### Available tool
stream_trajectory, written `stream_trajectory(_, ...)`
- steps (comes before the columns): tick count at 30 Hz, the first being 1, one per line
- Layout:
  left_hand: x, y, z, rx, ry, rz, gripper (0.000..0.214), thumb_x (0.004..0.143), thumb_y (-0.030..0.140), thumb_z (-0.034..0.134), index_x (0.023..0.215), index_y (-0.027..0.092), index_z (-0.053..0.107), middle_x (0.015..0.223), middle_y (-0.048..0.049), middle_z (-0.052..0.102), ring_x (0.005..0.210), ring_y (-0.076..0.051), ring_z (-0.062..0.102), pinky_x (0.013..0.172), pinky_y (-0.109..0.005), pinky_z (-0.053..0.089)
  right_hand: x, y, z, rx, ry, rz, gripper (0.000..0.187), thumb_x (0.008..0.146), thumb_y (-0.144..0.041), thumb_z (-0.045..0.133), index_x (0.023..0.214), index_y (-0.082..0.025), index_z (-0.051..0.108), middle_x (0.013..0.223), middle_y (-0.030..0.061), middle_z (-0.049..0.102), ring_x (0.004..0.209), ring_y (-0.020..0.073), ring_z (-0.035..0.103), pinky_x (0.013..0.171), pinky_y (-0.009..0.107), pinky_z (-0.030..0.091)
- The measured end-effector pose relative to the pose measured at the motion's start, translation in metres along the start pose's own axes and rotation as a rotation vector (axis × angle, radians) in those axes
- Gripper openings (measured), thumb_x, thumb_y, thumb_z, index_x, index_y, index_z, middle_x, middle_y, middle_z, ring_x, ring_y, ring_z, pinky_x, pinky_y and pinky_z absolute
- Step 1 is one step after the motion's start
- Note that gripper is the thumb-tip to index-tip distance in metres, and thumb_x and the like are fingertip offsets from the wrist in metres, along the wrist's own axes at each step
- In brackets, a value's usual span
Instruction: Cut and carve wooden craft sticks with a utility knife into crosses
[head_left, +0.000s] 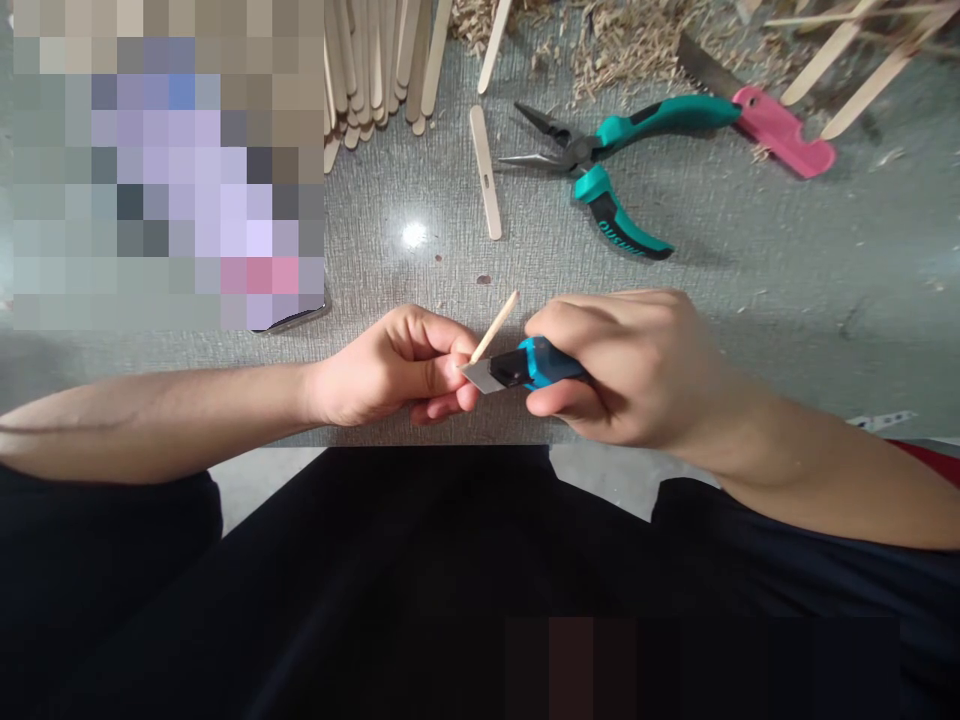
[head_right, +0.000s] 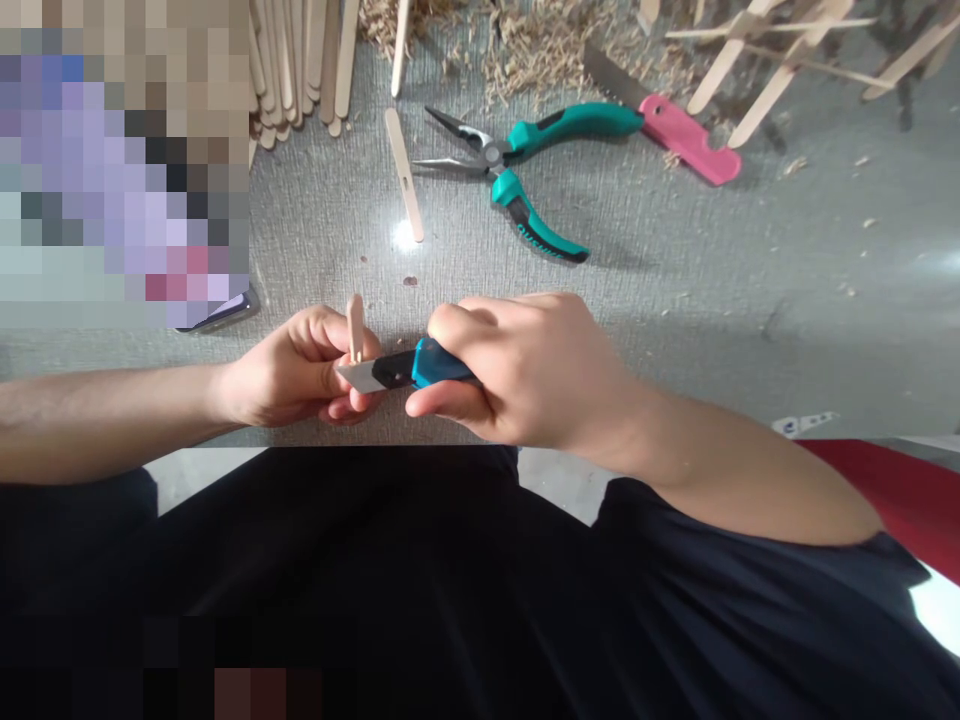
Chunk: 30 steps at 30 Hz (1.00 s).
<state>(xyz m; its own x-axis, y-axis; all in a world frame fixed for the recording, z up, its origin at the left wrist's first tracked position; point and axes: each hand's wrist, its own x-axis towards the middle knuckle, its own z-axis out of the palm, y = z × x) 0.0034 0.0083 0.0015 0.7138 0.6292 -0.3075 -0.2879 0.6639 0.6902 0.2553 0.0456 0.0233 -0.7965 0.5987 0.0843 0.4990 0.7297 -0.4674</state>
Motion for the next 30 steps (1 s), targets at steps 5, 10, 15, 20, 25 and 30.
stream_trajectory(5,-0.001,0.003,0.006,0.124,0.140,0.097,0.053,0.086,0.063,0.090,0.070,0.018,0.070,0.052,0.0017,0.056,0.041,-0.008,0.046,0.038,-0.020,0.040,0.000,0.000,0.004,-0.026,0.055,0.005,0.071,0.114,-0.076,0.019,0.092,-0.024,0.061,0.069,0.0029,0.065,0.057,0.0189,0.056,0.057,0.037,0.034)
stream_trajectory(10,-0.004,0.003,0.005,0.235,0.245,0.185,0.049,0.089,0.062,0.089,0.078,0.017,0.073,0.062,-0.0019,0.069,0.045,-0.010,0.061,0.042,-0.020,0.050,0.004,0.005,0.008,-0.036,0.168,-0.011,0.071,0.114,-0.076,0.026,0.092,-0.021,0.063,0.073,0.0034,0.070,0.060,0.0172,0.061,0.057,0.035,0.038)
stream_trajectory(15,-0.005,0.000,0.004,0.227,0.281,0.204,0.048,0.091,0.060,0.088,0.084,0.016,0.072,0.067,-0.0031,0.075,0.047,-0.012,0.069,0.045,-0.020,0.056,0.005,0.004,0.003,-0.097,0.104,0.087,0.073,0.110,-0.083,0.028,0.093,-0.023,0.065,0.078,0.0066,0.073,0.066,0.0216,0.066,0.062,0.039,0.043)
stream_trajectory(20,-0.007,-0.001,0.005,0.227,0.315,0.201,0.049,0.090,0.061,0.088,0.085,0.017,0.069,0.068,-0.0035,0.077,0.048,-0.013,0.071,0.045,-0.020,0.057,0.006,0.006,0.003,-0.152,0.230,0.009,0.063,0.108,-0.080,0.045,0.097,-0.023,0.067,0.078,0.0063,0.075,0.066,0.0217,0.067,0.063,0.039,0.046)
stream_trajectory(25,-0.008,-0.001,0.007,0.229,0.333,0.215,0.049,0.090,0.061,0.088,0.086,0.017,0.069,0.067,-0.0032,0.077,0.049,-0.013,0.072,0.045,-0.020,0.058,0.004,0.011,0.006,-0.230,0.306,-0.057,0.059,0.104,-0.078,0.058,0.096,-0.021,0.069,0.077,0.0085,0.074,0.064,0.0222,0.062,0.062,0.041,0.045)
stream_trajectory(30,-0.008,0.000,0.008,0.206,0.371,0.227,0.049,0.091,0.060,0.088,0.082,0.016,0.069,0.065,-0.0037,0.076,0.048,-0.013,0.071,0.044,-0.018,0.057,0.001,0.011,0.006,-0.288,0.438,-0.044,0.059,0.100,-0.081,0.062,0.094,-0.023,0.072,0.070,0.0064,0.068,0.060,0.0220,0.058,0.059,0.040,0.041)
